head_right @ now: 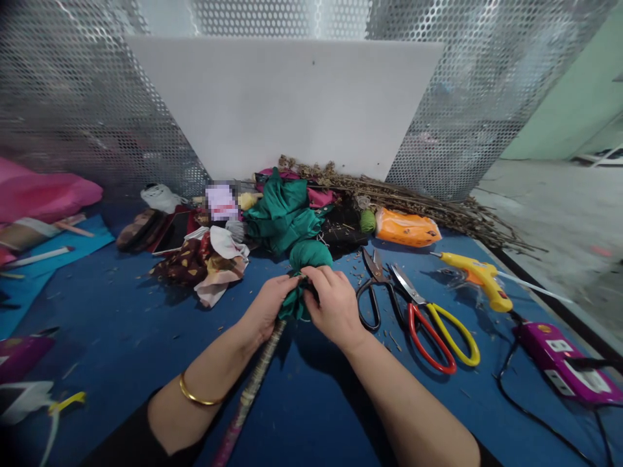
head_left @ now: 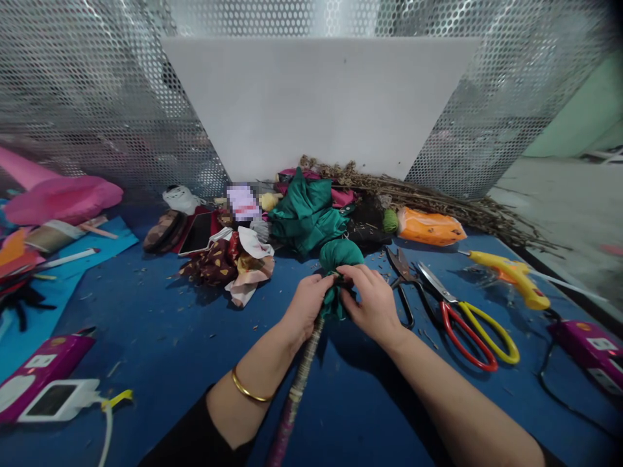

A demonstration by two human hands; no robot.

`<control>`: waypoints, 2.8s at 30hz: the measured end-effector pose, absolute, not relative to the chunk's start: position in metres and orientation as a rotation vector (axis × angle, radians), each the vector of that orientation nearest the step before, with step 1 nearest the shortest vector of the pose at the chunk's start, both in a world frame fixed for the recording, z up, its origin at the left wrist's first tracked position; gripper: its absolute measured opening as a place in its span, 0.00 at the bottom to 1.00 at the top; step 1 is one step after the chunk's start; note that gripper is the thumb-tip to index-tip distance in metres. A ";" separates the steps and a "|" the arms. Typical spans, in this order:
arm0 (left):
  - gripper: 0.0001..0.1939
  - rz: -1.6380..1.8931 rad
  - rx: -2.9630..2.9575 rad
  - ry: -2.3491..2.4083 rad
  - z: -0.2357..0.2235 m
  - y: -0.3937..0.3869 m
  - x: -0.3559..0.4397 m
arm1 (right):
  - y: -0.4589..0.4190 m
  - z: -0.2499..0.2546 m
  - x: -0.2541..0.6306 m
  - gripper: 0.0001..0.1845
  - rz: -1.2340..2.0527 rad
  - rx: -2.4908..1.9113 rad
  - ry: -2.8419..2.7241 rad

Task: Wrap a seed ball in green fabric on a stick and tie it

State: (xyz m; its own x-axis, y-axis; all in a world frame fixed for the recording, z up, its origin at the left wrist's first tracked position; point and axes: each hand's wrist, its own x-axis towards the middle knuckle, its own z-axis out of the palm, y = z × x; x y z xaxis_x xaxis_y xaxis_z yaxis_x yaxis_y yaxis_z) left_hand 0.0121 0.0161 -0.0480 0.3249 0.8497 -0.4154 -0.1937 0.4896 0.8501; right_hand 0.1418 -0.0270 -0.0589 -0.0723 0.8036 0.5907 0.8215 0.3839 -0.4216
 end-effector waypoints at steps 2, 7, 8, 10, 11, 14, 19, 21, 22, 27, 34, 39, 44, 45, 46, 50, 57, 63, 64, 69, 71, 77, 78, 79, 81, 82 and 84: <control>0.14 0.789 0.776 0.982 -0.047 0.016 0.012 | -0.028 -0.059 0.141 0.12 -0.035 -1.355 -1.824; 0.17 0.801 0.782 0.979 -0.047 0.018 0.009 | -0.031 -0.058 0.136 0.08 0.105 -1.255 -1.755; 0.18 0.788 0.787 1.005 -0.047 0.019 0.009 | -0.031 -0.058 0.135 0.08 0.153 -1.246 -1.719; 0.18 0.759 0.794 1.050 -0.046 0.020 0.010 | -0.032 -0.058 0.133 0.07 0.256 -1.252 -1.635; 0.18 0.752 0.794 1.057 -0.046 0.019 0.010 | -0.032 -0.058 0.132 0.07 0.321 -1.272 -1.586; 0.16 0.767 0.797 1.058 -0.046 0.017 0.012 | -0.032 -0.060 0.130 0.07 0.591 -1.346 -1.416; 0.15 0.798 0.819 1.074 -0.046 0.014 0.014 | -0.033 -0.058 0.123 0.07 0.947 -1.298 -1.202; 0.15 0.798 0.829 1.076 -0.046 0.014 0.013 | -0.034 -0.055 0.120 0.08 1.011 -1.292 -1.120; 0.15 0.800 0.834 1.079 -0.046 0.014 0.013 | -0.034 -0.054 0.119 0.09 1.040 -1.293 -1.080; 0.16 0.824 0.871 1.118 -0.048 0.016 0.013 | -0.033 -0.055 0.115 0.10 1.085 -1.309 -1.033; 0.16 0.773 1.002 1.096 -0.040 0.023 0.006 | -0.028 -0.055 0.133 0.06 0.874 -1.303 -1.129; 0.15 0.746 1.031 1.162 -0.032 0.023 0.003 | -0.023 -0.053 0.152 0.04 0.538 -1.443 -1.052; 0.18 0.727 1.095 1.167 -0.035 0.020 0.004 | -0.033 -0.045 0.149 0.12 -0.064 -1.357 -1.221; 0.19 0.734 1.139 1.152 -0.036 0.020 0.004 | -0.035 -0.044 0.146 0.15 -0.131 -1.317 -1.372; 0.20 0.746 1.189 1.132 -0.038 0.020 0.004 | -0.037 -0.044 0.143 0.17 -0.175 -1.297 -1.523; 0.21 0.791 1.327 1.112 -0.043 0.022 0.002 | -0.035 -0.046 0.135 0.16 -0.242 -1.444 -1.809; 0.21 0.778 1.335 1.155 -0.044 0.021 0.004 | -0.031 -0.048 0.139 0.09 -0.239 -1.547 -1.801; 0.19 0.799 1.312 1.196 -0.043 0.021 0.004 | -0.032 -0.049 0.137 0.10 -0.225 -1.571 -1.841; 0.19 0.798 1.309 1.201 -0.043 0.021 0.004 | -0.031 -0.050 0.137 0.10 -0.244 -1.572 -1.853; 0.18 0.786 1.169 1.201 -0.042 0.019 0.007 | -0.030 -0.053 0.140 0.10 -0.340 -1.575 -1.891; 0.16 0.774 1.058 1.195 -0.041 0.018 0.009 | -0.030 -0.052 0.141 0.11 -0.391 -1.583 -1.922; 0.16 0.792 0.843 1.073 -0.038 0.016 0.012 | -0.032 -0.048 0.139 0.14 -0.420 -1.629 -2.043; 0.16 0.766 0.834 1.081 -0.038 0.016 0.012 | -0.032 -0.048 0.138 0.15 -0.413 -1.647 -2.053; 0.16 0.743 0.833 1.095 -0.037 0.016 0.012 | -0.032 -0.048 0.138 0.15 -0.404 -1.663 -2.061; 0.16 0.728 0.853 1.129 -0.036 0.017 0.011 | -0.032 -0.048 0.137 0.15 -0.379 -1.687 -2.077; 0.15 0.733 0.874 1.144 -0.036 0.018 0.011 | -0.032 -0.049 0.137 0.15 -0.363 -1.693 -2.090; 0.14 0.729 0.926 1.170 -0.038 0.019 0.010 | -0.032 -0.049 0.137 0.15 -0.321 -1.688 -2.130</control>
